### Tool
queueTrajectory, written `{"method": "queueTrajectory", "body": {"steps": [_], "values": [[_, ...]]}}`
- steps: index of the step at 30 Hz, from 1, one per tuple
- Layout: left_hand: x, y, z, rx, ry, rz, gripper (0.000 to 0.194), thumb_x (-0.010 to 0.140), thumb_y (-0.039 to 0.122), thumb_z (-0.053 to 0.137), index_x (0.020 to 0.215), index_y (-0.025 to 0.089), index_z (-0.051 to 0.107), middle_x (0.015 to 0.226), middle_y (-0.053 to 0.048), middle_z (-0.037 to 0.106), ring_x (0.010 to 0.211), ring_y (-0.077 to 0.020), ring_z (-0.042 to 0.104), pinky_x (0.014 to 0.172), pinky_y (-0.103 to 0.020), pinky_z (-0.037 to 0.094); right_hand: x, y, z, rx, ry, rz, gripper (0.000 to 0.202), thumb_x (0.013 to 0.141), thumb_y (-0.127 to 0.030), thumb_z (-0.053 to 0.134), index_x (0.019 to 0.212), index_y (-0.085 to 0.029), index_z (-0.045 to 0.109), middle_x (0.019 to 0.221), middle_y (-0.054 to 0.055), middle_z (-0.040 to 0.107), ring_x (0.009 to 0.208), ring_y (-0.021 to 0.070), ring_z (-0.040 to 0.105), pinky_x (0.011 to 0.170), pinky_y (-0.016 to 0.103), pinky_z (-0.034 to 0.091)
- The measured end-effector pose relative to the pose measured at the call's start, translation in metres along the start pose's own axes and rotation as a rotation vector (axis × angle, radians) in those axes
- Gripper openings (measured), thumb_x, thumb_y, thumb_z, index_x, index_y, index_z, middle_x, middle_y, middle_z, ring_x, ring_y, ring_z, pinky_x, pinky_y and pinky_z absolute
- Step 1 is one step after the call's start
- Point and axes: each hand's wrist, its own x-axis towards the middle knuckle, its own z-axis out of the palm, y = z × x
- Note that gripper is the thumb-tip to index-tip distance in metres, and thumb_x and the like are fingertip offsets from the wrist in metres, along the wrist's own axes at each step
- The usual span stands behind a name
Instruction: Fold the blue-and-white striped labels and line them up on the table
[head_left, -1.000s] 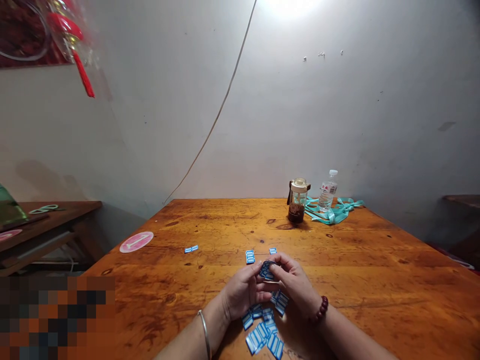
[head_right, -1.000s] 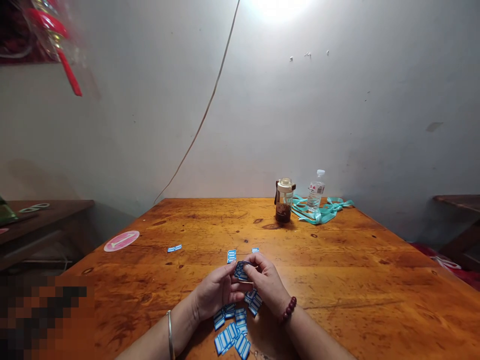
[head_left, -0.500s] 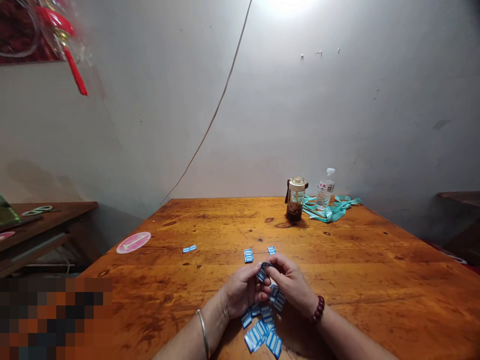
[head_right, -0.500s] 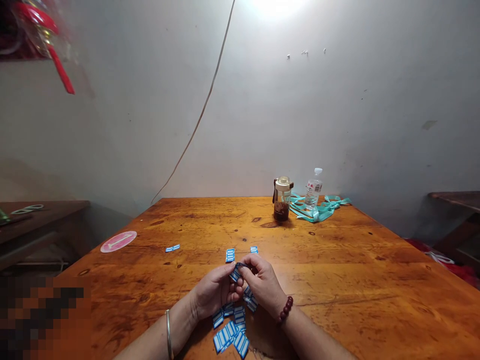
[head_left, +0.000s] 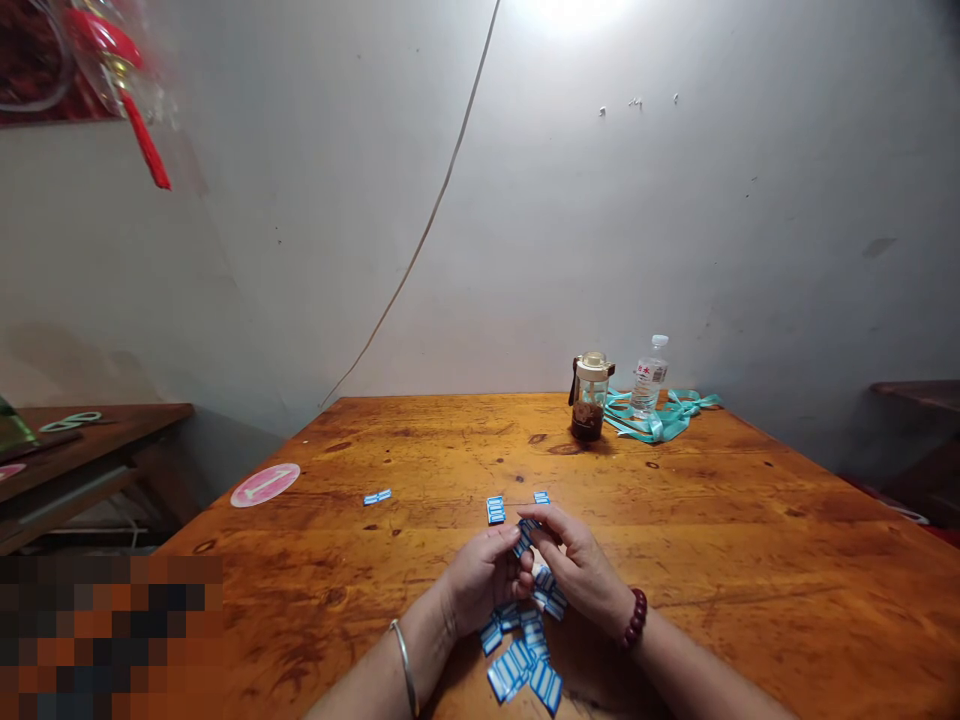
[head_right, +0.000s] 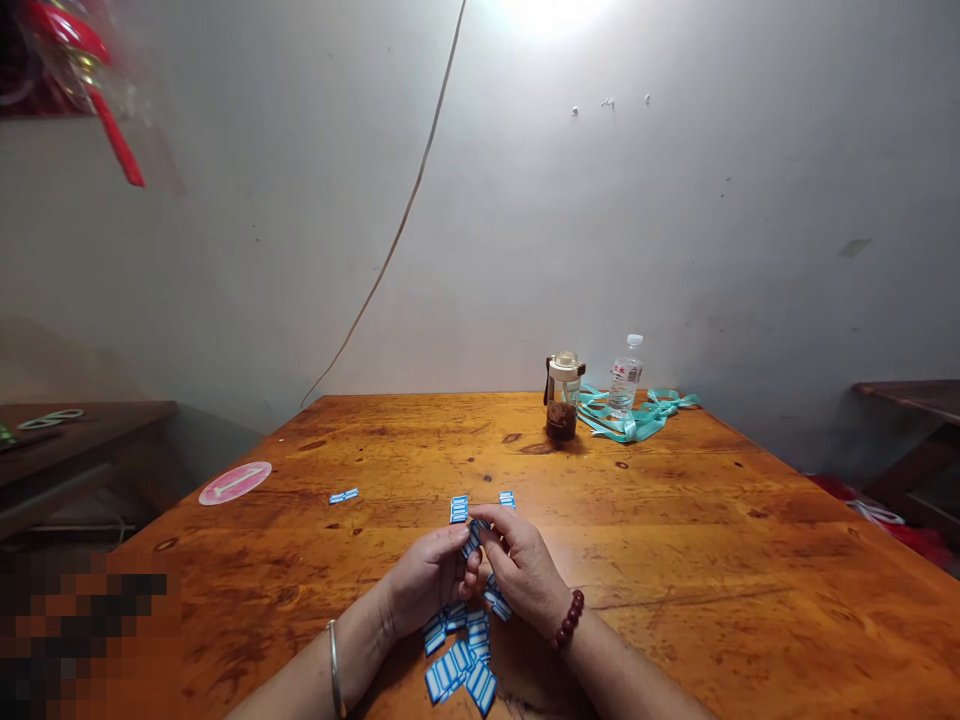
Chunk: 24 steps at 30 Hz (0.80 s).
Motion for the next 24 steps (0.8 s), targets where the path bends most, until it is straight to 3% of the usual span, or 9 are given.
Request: {"method": "queueTrajectory", "body": {"steps": [7, 14, 17, 24], "values": [[-0.0002, -0.0012, 0.0058, 0.052, -0.026, 0.055, 0.019, 0.074, 0.029, 0.056, 0.081, 0.012, 0.054, 0.063, -0.001, 0.049, 0.049, -0.0046, 0.044, 0.051, -0.017, 0.033, -0.0023, 0.0001, 0.0017, 0.158, -0.093, 0.136, 0.023, 0.088, -0.033, 0.038, 0.104, -0.018, 0.044, 0.067, 0.0, 0.055, 0.056, 0.0129, 0.054, 0.053, 0.021, 0.044], [-0.0005, 0.0001, 0.0047, 0.12, 0.0, 0.089, 0.021, 0.073, 0.033, 0.055, 0.075, 0.012, 0.053, 0.057, 0.0, 0.048, 0.045, -0.0054, 0.042, 0.046, -0.017, 0.033, -0.0006, -0.0025, -0.0026, -0.01, -0.014, 0.073, 0.019, 0.085, -0.031, 0.045, 0.097, -0.016, 0.049, 0.076, 0.002, 0.056, 0.062, 0.013, 0.053, 0.057, 0.021, 0.042], [0.0005, -0.001, 0.0028, 0.12, -0.015, 0.092, 0.023, 0.075, 0.035, 0.052, 0.076, 0.012, 0.052, 0.057, 0.0, 0.048, 0.044, -0.0057, 0.042, 0.046, -0.018, 0.033, -0.0009, -0.0012, -0.0019, -0.029, -0.023, 0.067, 0.018, 0.087, -0.03, 0.043, 0.084, -0.016, 0.054, 0.071, 0.001, 0.055, 0.063, 0.0134, 0.052, 0.058, 0.021, 0.041], [0.0023, -0.0036, -0.0003, 0.061, 0.015, 0.018, 0.033, 0.078, 0.045, 0.045, 0.08, 0.013, 0.052, 0.062, -0.001, 0.051, 0.047, -0.0068, 0.046, 0.048, -0.018, 0.033, 0.0008, 0.0029, -0.0027, -0.033, 0.009, 0.08, 0.025, 0.086, -0.033, 0.044, 0.073, -0.016, 0.057, 0.068, 0.002, 0.054, 0.065, 0.0149, 0.051, 0.06, 0.023, 0.041]]}}
